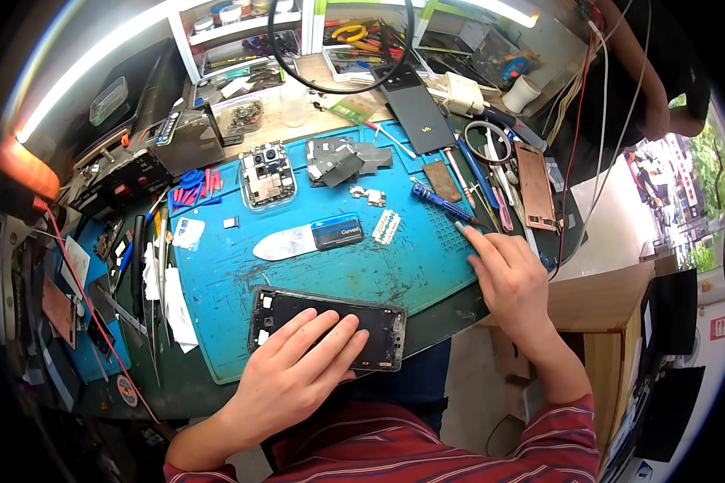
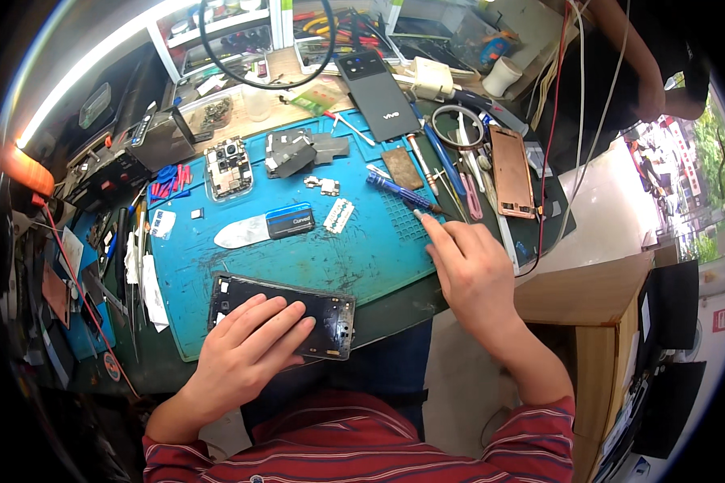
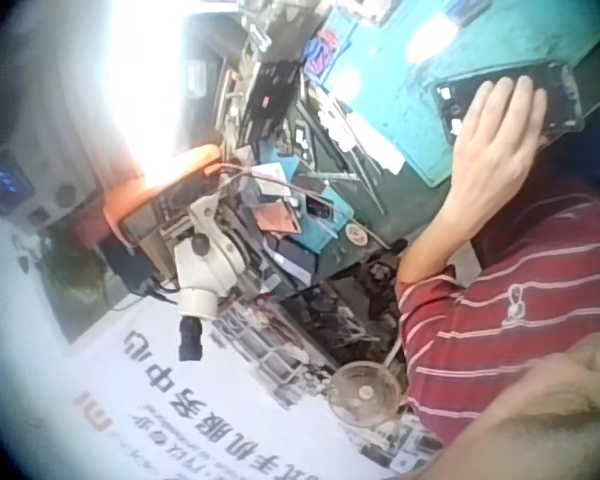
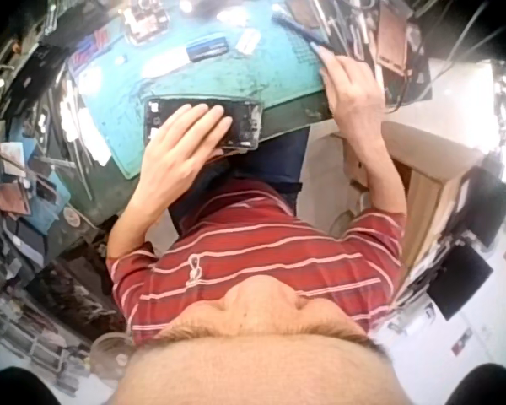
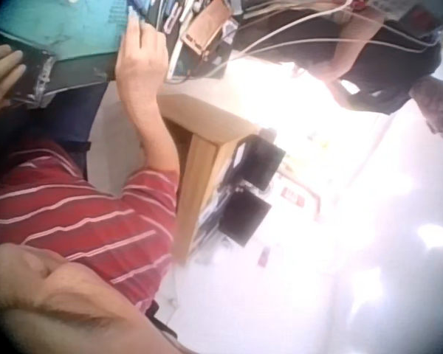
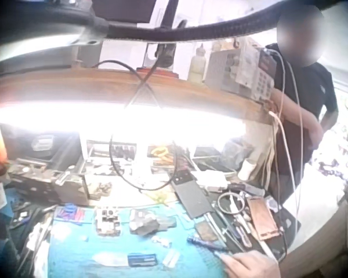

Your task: The person uses a small brush to clean the interior of a disassembled smartphone chassis on a workbench. They then use a cotton swab to wipe the inside surfaces before resuming brushing.

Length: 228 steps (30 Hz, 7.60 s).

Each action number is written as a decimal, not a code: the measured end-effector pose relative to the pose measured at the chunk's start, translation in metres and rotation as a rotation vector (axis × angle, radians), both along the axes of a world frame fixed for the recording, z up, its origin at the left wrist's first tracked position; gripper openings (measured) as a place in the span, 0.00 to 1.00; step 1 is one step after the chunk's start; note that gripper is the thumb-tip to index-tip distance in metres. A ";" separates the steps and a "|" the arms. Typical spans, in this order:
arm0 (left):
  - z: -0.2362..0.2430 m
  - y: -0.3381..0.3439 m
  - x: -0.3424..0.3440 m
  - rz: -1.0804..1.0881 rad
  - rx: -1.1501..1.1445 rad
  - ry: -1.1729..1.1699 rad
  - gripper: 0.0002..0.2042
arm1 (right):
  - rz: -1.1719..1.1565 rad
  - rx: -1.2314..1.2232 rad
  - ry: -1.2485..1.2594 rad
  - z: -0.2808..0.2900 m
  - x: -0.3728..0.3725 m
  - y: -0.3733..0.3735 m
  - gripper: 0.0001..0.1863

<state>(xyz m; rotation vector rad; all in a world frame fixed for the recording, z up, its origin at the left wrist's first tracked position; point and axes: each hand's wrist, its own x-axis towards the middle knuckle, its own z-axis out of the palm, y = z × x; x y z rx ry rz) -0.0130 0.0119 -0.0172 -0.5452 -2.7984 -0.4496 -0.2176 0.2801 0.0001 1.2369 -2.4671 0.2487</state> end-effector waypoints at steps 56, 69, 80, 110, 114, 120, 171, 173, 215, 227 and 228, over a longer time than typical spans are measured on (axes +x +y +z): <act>0.006 -0.001 -0.005 0.023 0.024 -0.127 0.16 | 0.531 -0.352 -0.974 -0.014 0.006 -0.003 0.15; 0.005 -0.001 -0.006 0.031 0.036 -0.108 0.16 | 0.506 -0.342 -0.989 -0.012 0.009 -0.007 0.15; 0.003 -0.001 -0.004 0.025 0.055 -0.090 0.19 | 0.519 -0.304 -0.968 -0.009 0.011 -0.016 0.16; 0.003 -0.003 -0.005 -0.004 0.096 -0.074 0.23 | 0.522 -0.316 -0.919 -0.007 0.017 -0.035 0.14; 0.002 -0.003 -0.005 0.000 0.101 -0.065 0.23 | 0.515 -0.314 -0.891 -0.009 0.017 -0.030 0.15; 0.001 -0.003 -0.004 -0.002 0.107 -0.040 0.23 | 0.541 -0.312 -0.875 -0.012 0.016 -0.034 0.14; -0.007 0.001 0.000 0.033 0.072 0.067 0.22 | 0.609 -0.309 -0.876 -0.006 0.023 -0.093 0.13; -0.007 -0.002 0.001 0.027 0.066 0.076 0.22 | 0.585 -0.310 -0.837 -0.014 0.023 -0.076 0.13; -0.010 -0.001 0.001 0.038 0.014 0.114 0.22 | 0.660 -0.267 -0.826 -0.013 0.020 -0.115 0.12; -0.009 0.001 0.003 0.029 0.040 0.091 0.22 | 0.709 -0.236 -0.818 -0.003 0.026 -0.145 0.12; -0.009 0.000 0.003 0.032 0.040 0.092 0.22 | 0.715 -0.239 -0.811 -0.005 0.024 -0.143 0.12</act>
